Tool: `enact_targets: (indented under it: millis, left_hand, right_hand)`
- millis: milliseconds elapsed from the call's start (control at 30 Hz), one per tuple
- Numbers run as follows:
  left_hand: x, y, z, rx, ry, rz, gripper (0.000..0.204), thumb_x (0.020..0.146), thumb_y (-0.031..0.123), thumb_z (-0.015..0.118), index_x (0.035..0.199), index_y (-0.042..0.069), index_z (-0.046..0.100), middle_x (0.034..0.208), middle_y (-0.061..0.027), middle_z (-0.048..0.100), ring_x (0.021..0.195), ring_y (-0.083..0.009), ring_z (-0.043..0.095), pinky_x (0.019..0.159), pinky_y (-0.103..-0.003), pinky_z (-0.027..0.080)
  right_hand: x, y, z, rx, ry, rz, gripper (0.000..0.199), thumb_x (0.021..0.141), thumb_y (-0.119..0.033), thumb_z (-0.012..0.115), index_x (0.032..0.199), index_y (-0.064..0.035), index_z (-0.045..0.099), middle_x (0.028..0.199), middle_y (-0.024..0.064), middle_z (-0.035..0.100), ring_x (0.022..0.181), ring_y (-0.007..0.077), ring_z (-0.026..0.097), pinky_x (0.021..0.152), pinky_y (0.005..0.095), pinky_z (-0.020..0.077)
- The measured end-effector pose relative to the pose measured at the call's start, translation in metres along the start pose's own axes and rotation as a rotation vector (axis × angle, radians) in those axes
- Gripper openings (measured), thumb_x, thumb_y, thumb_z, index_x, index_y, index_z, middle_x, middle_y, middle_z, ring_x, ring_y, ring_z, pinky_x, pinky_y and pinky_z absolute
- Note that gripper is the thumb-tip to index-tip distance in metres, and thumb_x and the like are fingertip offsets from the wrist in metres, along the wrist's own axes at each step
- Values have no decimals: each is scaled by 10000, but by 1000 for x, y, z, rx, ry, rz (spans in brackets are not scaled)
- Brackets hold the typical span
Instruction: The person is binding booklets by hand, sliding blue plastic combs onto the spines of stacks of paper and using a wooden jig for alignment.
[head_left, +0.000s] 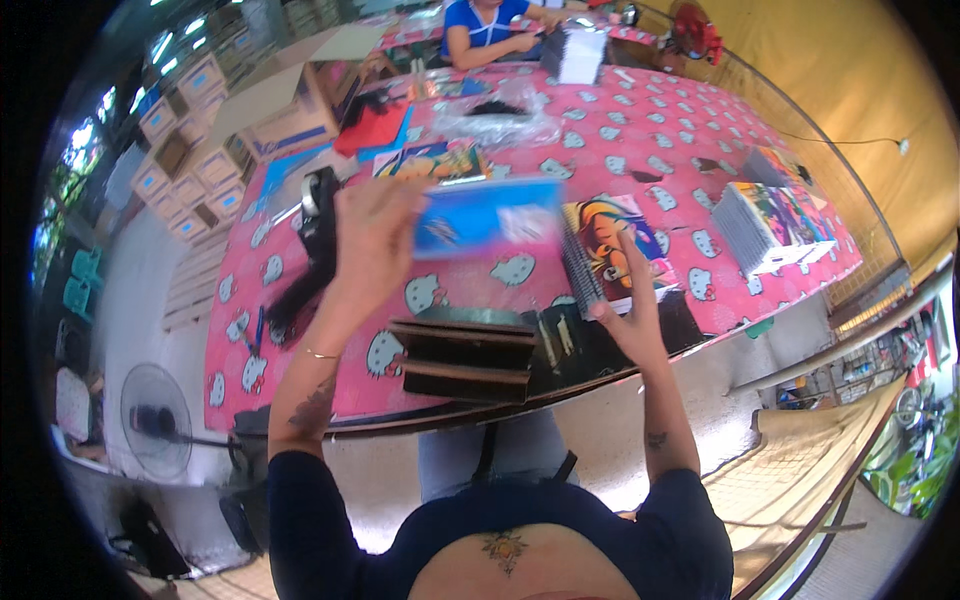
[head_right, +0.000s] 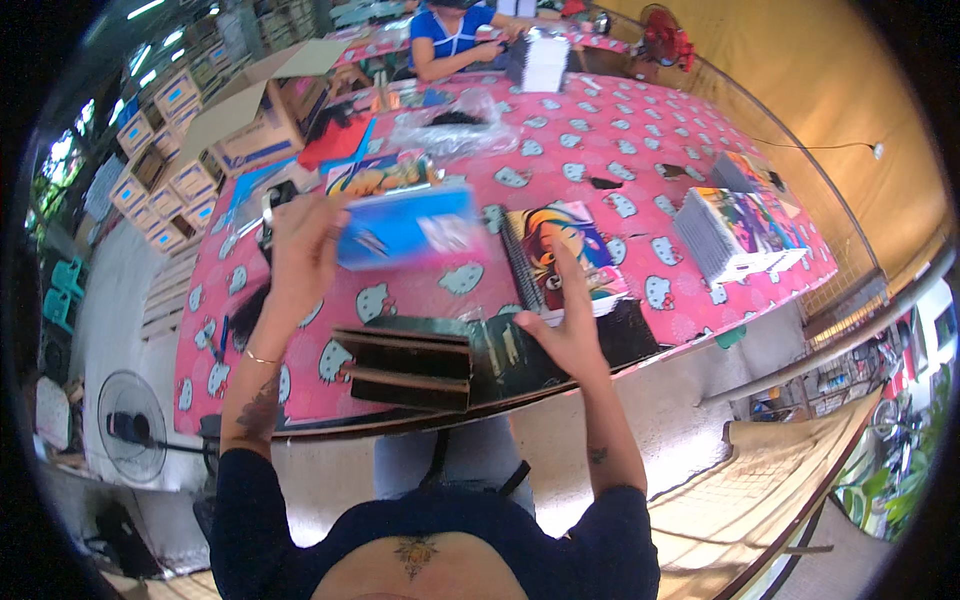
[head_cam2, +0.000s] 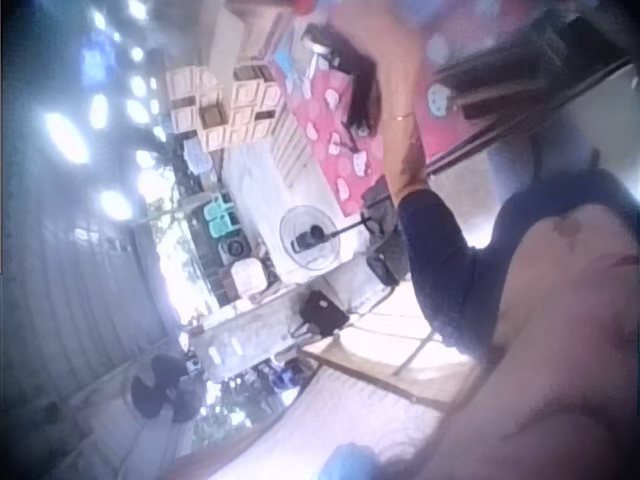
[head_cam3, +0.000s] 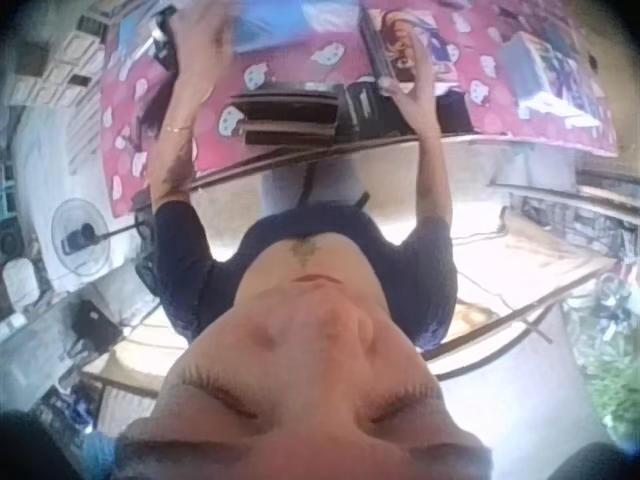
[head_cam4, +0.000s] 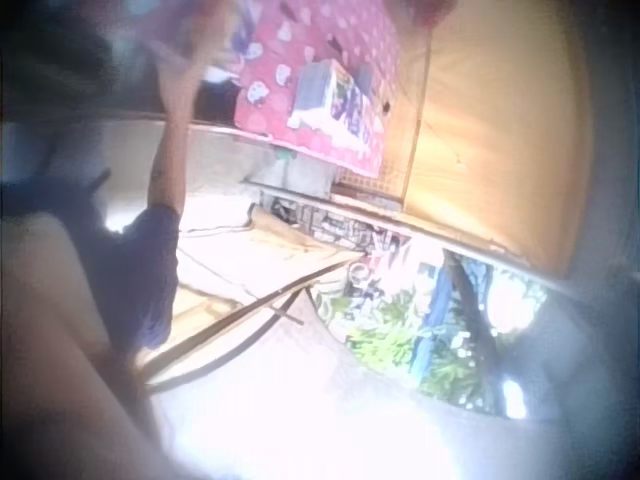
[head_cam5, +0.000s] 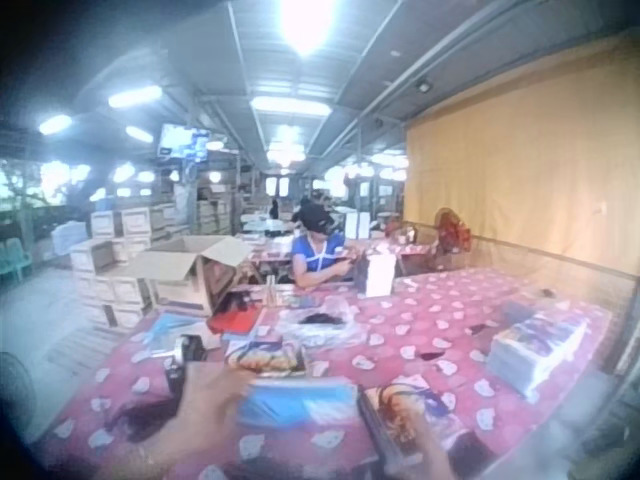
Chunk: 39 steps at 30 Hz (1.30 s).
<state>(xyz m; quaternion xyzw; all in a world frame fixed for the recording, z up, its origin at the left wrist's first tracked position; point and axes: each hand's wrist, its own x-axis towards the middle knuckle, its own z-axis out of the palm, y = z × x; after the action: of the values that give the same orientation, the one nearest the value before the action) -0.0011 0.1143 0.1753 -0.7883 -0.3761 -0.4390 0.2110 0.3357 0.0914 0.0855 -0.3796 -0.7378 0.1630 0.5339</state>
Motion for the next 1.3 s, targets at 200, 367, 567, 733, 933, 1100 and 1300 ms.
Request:
enact_targets:
  millis: [200, 367, 567, 733, 933, 1100, 1300]
  left_hand:
    - [-8, 51, -27, -224, -313, -31, 238, 883, 16, 627, 1107, 83, 674, 918, -60, 624, 890, -248, 588, 844, -380, 369]
    - [-12, 46, -37, -193, -325, 24, 268, 851, 60, 671, 1113, 115, 666, 936, -36, 628, 889, -227, 593, 820, -384, 358]
    - [-27, 44, -30, -198, -227, 16, 285, 824, 54, 680, 1100, 126, 675, 869, -18, 594, 857, -200, 592, 810, -373, 355]
    - [-22, 47, -29, -133, -310, 93, 330, 805, 86, 702, 1127, 146, 671, 891, 0, 603, 905, -174, 601, 850, -389, 357]
    - [-82, 47, -25, 39, -387, -18, 443, 878, 137, 677, 1315, 160, 601, 1233, -53, 611, 1064, -202, 596, 1057, -461, 339]
    - [-157, 78, 7, -230, -113, -559, 514, 994, 192, 577, 1458, 23, 437, 1464, -179, 485, 1316, -277, 472, 1161, -421, 270]
    - [-194, 12, -2, -253, -427, -1037, 410, 972, 166, 602, 1321, -46, 565, 1345, -202, 571, 1237, -361, 533, 1009, -404, 439]
  right_hand:
    - [-56, 3, 68, 496, -132, 386, 295, 899, -35, 742, 1177, 6, 654, 1106, 54, 702, 1009, 116, 631, 899, 284, 482]
    - [-64, -3, 87, 453, -71, 329, 221, 902, -42, 741, 1115, 1, 698, 993, 35, 731, 907, 95, 627, 845, 262, 487]
    - [-55, -11, 80, 516, -55, 377, 187, 901, -21, 732, 1083, 17, 706, 1037, 55, 722, 926, 109, 627, 838, 272, 484]
    - [-58, 0, 81, 411, -199, 356, 314, 885, -85, 768, 1168, 5, 667, 1099, 69, 698, 977, 154, 629, 873, 280, 470]
    - [-65, -9, 104, 669, -136, 427, 640, 893, -184, 778, 1430, -35, 464, 1320, 145, 573, 1176, 205, 563, 992, 323, 446]
    - [-63, -14, 128, 575, -86, 375, 703, 891, -227, 780, 1458, -20, 418, 1257, 119, 571, 1151, 196, 569, 1008, 321, 442]
    - [-52, 35, 106, 522, -149, 419, 793, 827, -266, 837, 1448, -15, 412, 1142, 84, 563, 1084, 182, 560, 980, 324, 442]
